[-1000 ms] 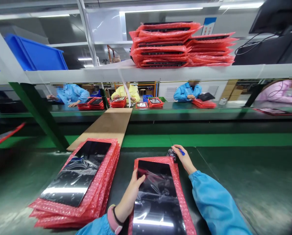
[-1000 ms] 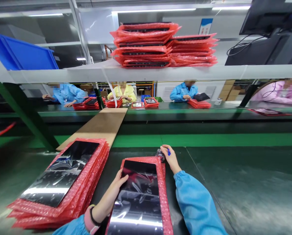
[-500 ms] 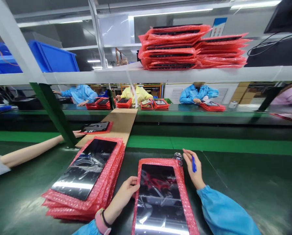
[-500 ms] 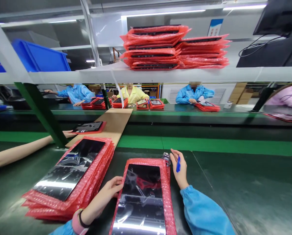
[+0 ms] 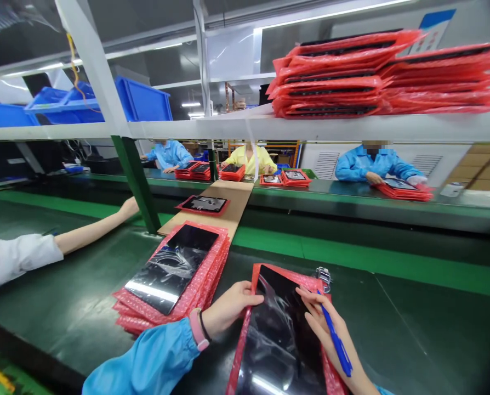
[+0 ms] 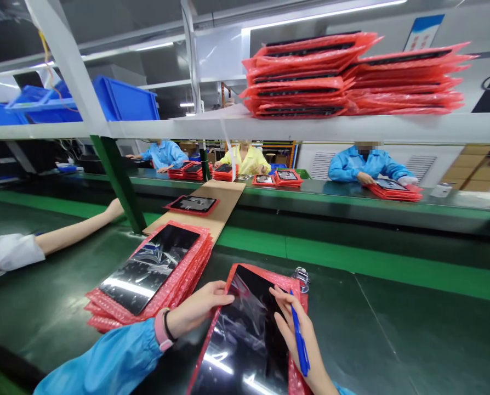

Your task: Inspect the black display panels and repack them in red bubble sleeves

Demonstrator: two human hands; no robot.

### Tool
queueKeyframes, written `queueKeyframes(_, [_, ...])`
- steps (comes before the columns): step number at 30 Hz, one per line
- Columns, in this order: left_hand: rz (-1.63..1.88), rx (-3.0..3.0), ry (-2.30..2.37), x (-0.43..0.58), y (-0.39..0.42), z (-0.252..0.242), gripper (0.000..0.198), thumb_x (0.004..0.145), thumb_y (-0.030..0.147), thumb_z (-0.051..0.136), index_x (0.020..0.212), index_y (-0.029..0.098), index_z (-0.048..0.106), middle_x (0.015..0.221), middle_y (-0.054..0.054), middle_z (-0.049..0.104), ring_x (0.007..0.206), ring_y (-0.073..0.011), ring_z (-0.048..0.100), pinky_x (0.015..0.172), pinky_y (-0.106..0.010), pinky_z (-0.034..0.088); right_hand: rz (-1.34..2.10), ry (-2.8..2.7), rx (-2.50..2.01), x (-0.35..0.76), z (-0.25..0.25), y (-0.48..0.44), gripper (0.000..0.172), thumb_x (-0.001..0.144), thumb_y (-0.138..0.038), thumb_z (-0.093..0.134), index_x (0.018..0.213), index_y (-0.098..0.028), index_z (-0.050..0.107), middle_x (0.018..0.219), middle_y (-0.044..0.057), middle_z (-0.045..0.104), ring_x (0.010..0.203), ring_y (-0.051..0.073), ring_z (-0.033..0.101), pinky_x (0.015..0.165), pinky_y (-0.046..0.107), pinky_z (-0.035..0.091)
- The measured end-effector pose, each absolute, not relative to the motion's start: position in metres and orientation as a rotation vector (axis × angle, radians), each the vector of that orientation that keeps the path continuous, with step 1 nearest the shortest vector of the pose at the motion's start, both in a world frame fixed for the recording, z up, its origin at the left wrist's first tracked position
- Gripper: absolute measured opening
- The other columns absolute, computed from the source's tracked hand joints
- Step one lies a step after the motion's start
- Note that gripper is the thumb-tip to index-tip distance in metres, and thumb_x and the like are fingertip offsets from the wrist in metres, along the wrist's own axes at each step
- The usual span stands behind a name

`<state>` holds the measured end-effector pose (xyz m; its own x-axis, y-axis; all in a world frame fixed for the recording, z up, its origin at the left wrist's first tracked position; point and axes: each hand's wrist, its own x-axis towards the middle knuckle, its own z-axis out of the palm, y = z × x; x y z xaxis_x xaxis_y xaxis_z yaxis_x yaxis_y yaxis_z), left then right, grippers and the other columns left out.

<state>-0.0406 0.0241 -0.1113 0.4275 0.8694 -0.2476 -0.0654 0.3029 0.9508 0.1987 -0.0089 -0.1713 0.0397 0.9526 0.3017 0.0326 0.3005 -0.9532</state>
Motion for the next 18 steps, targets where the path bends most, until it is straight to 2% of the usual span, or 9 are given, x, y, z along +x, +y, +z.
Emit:
queueKeyframes(3, [0.756, 1.14, 0.817, -0.029, 0.017, -0.094, 0.041, 0.061, 0.026, 0.08, 0.098, 0.016, 0.067, 0.098, -0.008, 0.072, 0.096, -0.0251, 0.066, 0.091, -0.036, 0.046, 0.922, -1.244, -1.005, 0.2, -0.165, -0.016, 0.023, 0.083, -0.037, 0.068, 0.104, -0.027, 0.063, 0.128, 0.012, 0.066, 0.124, 0.029, 0.059, 0.11, 0.048, 0.039])
queueKeyframes(5, [0.776, 1.169, 0.781, -0.024, 0.014, -0.089, 0.049, 0.06, 0.015, 0.076, 0.108, 0.018, 0.065, 0.11, -0.008, 0.071, 0.106, -0.0265, 0.064, 0.098, -0.038, 0.044, 0.892, -1.221, -1.013, 0.201, -0.165, -0.019, 0.025, 0.083, -0.038, 0.069, 0.104, -0.027, 0.064, 0.127, 0.012, 0.067, 0.122, 0.03, 0.06, 0.109, 0.047, 0.041])
queueKeyframes(10, [0.879, 1.184, 0.872, -0.05, 0.028, -0.081, 0.054, 0.058, 0.008, 0.068, 0.11, 0.017, 0.067, 0.116, -0.009, 0.071, 0.114, -0.0301, 0.061, 0.102, -0.042, 0.042, 0.794, -1.141, -1.073, 0.212, -0.176, -0.021, 0.026, 0.082, -0.038, 0.07, 0.105, -0.028, 0.063, 0.127, 0.011, 0.067, 0.119, 0.029, 0.062, 0.104, 0.042, 0.048])
queueKeyframes(13, [1.035, 1.172, 1.018, -0.101, 0.052, -0.068, 0.059, 0.059, 0.011, 0.07, 0.117, 0.021, 0.065, 0.125, -0.007, 0.067, 0.126, -0.0296, 0.051, 0.106, -0.038, 0.037, 0.804, -1.11, -1.059, 0.213, -0.175, -0.022, 0.026, 0.082, -0.039, 0.069, 0.105, -0.028, 0.062, 0.129, 0.011, 0.066, 0.12, 0.03, 0.062, 0.101, 0.04, 0.051])
queueKeyframes(16, [1.096, 1.141, 1.104, -0.164, 0.077, -0.054, 0.067, 0.06, 0.015, 0.073, 0.125, 0.018, 0.06, 0.115, -0.007, 0.071, 0.111, -0.0303, 0.063, 0.095, -0.038, 0.046, 0.826, -1.108, -1.038, 0.208, -0.167, -0.025, 0.029, 0.08, -0.042, 0.071, 0.104, -0.026, 0.062, 0.126, 0.013, 0.067, 0.116, 0.032, 0.064, 0.097, 0.042, 0.053])
queueKeyframes(18, [1.149, 1.123, 1.164, -0.203, 0.088, -0.05, 0.069, 0.064, 0.017, 0.07, 0.131, 0.018, 0.055, 0.109, -0.002, 0.073, 0.103, -0.0273, 0.066, 0.091, -0.034, 0.047, 0.844, -1.107, -1.027, 0.204, -0.162, -0.026, 0.03, 0.079, -0.043, 0.072, 0.102, -0.025, 0.063, 0.124, 0.014, 0.069, 0.114, 0.033, 0.065, 0.097, 0.045, 0.053])
